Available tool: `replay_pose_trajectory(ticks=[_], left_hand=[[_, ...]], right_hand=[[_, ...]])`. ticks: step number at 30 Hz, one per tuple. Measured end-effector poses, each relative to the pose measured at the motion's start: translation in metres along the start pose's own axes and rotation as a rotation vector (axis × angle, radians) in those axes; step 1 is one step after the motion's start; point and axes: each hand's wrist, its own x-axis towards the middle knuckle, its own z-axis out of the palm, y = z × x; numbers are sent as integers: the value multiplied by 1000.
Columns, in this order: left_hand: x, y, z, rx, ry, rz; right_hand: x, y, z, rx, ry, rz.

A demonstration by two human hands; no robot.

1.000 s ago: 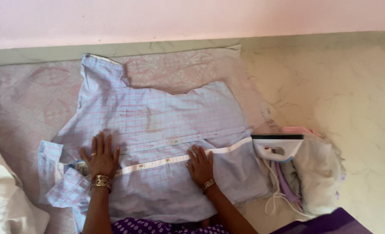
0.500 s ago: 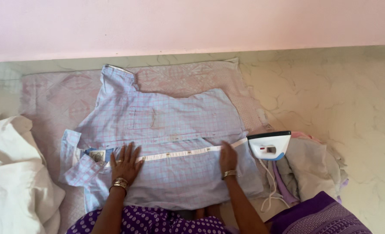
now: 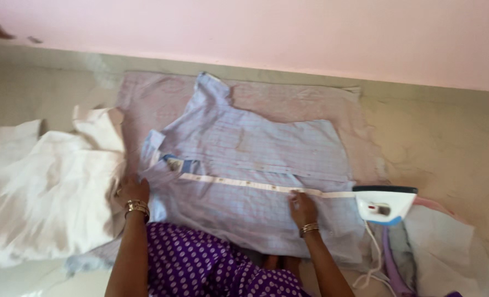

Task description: The person irons a light blue checkered shirt laid on a patterned mat on the floor, using a white and blue electric iron. They smooth the fabric, flip the shirt to iron different sections, and then fold it before picking up a white cloth.

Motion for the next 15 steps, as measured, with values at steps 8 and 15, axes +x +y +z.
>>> replay_pose_trajectory(ticks=[8,15], left_hand=[[-8,-23,-36,-44,-381,-186],[-11,-17,-33,-117,-413,-198]], right_hand=[[-51,-194,-8,-12,-937,-492],[-67,-155,0,-28,-826,-357]])
